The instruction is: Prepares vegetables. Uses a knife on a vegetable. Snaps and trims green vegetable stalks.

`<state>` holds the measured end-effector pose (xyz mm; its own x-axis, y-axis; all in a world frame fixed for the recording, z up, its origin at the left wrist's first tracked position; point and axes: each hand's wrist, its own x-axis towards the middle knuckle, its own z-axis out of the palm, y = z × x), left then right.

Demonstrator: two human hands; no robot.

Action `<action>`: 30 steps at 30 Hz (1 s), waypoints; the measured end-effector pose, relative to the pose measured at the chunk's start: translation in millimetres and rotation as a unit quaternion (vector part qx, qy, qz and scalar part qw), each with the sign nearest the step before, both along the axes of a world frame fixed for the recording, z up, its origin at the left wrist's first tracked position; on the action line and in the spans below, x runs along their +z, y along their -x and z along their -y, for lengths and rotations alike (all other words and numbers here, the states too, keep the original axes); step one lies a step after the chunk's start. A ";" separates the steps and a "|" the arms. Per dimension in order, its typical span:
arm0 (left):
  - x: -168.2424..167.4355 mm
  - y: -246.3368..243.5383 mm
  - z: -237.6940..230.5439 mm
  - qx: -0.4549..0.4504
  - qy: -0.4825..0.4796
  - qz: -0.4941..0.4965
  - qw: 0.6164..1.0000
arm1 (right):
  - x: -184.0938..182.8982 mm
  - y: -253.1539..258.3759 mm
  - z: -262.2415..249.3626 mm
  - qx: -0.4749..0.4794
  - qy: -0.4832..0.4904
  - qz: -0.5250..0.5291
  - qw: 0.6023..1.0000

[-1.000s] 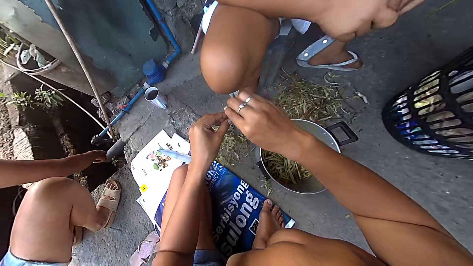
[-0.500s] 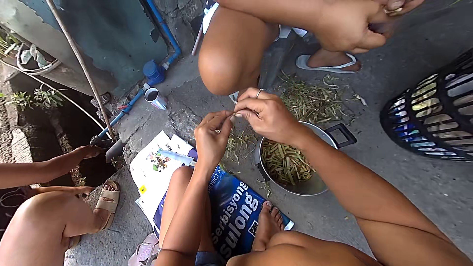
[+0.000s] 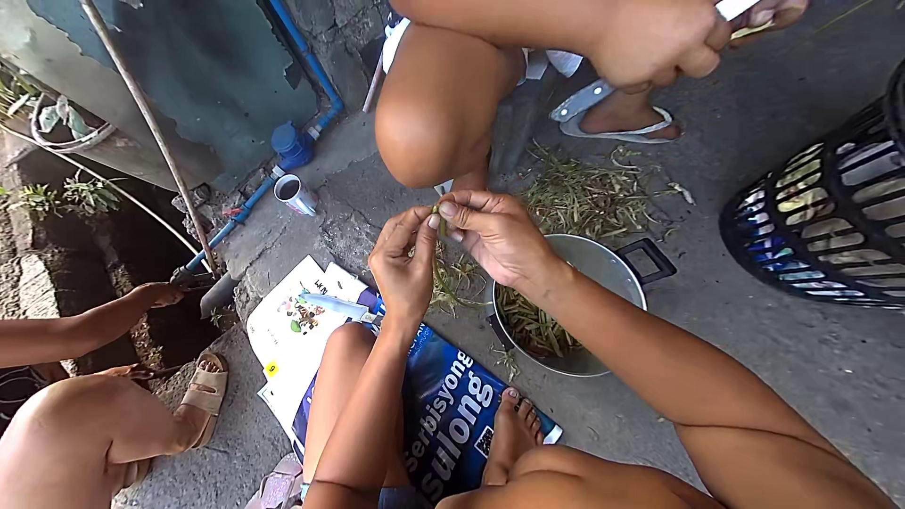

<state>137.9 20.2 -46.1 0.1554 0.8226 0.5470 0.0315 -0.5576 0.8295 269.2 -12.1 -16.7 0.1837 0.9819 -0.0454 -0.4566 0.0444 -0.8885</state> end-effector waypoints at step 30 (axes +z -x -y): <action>-13.0 23.2 1.4 -0.068 0.023 -0.069 0.995 | 5.2 -61.4 19.6 0.007 -0.134 0.533 0.835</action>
